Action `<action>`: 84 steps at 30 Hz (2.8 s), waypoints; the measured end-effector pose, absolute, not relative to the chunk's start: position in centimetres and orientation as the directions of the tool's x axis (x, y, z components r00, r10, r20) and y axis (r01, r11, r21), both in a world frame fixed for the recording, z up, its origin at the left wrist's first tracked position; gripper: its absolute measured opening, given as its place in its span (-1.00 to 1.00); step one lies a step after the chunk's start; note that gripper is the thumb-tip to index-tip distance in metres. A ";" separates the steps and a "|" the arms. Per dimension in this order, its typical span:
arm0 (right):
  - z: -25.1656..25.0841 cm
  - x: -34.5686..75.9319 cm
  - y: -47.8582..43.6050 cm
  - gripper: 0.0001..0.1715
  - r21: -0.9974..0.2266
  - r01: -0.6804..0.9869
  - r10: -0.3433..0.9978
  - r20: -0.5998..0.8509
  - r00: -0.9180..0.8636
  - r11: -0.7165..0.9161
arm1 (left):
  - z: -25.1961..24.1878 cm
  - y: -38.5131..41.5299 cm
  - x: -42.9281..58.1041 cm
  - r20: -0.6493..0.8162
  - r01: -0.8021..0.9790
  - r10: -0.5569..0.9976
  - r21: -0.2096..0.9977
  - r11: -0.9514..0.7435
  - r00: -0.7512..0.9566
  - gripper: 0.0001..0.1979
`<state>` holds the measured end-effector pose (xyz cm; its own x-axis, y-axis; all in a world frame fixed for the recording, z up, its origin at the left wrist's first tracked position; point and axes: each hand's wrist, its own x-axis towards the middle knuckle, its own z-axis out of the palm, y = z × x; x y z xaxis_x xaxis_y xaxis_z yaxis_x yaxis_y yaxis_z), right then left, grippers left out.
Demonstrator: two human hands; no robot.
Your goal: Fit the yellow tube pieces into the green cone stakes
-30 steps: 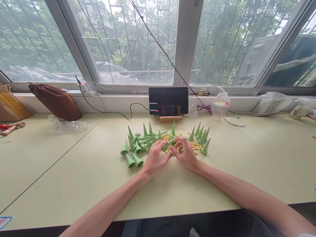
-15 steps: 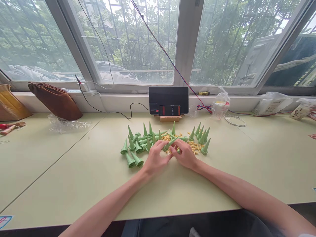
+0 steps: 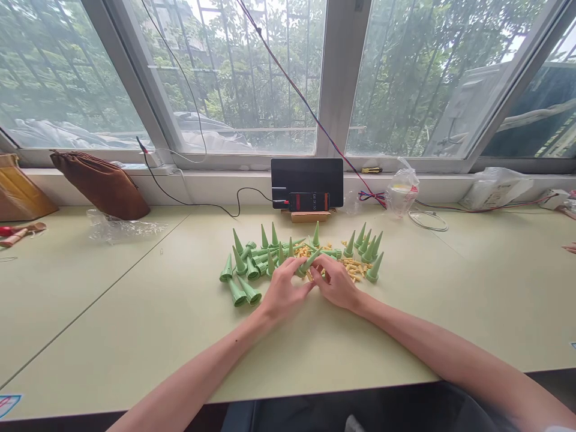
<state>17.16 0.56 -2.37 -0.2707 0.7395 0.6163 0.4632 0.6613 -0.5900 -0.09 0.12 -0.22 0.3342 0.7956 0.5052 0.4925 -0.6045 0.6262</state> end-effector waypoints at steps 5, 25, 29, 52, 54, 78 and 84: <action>-2.3 17.2 0.6 -0.86 -0.582 0.467 0.735 0.621 -0.274 0.666 | -0.3 0.1 -0.1 0.507 0.470 0.798 0.646 -0.602 0.326 -0.57; -2.9 17.2 0.8 -0.53 -0.550 0.535 0.746 0.610 -0.268 0.642 | 0.1 -0.2 0.0 0.504 0.461 0.783 0.634 -0.621 0.364 -0.61; -2.7 17.2 0.7 -0.53 -0.554 0.527 0.747 0.604 -0.278 0.645 | -0.1 -0.1 -0.1 0.490 0.468 0.785 0.631 -0.619 0.379 -0.60; -2.8 17.1 0.7 -0.59 -0.544 0.529 0.738 0.616 -0.276 0.651 | -0.5 0.1 -0.1 0.455 0.500 0.788 0.610 -0.615 0.414 -0.59; -2.8 17.2 0.7 -0.59 -0.544 0.529 0.740 0.612 -0.281 0.651 | -0.5 0.1 -0.1 0.444 0.489 0.794 0.627 -0.607 0.416 -0.59; -2.9 17.2 0.7 -0.58 -0.549 0.480 0.718 0.624 -0.310 0.684 | -0.6 -0.1 0.1 0.461 0.461 0.814 0.671 -0.580 0.354 -0.60; -2.9 17.2 0.8 -0.59 -0.558 0.478 0.721 0.630 -0.289 0.679 | -0.1 -0.2 0.0 0.478 0.464 0.794 0.645 -0.607 0.375 -0.59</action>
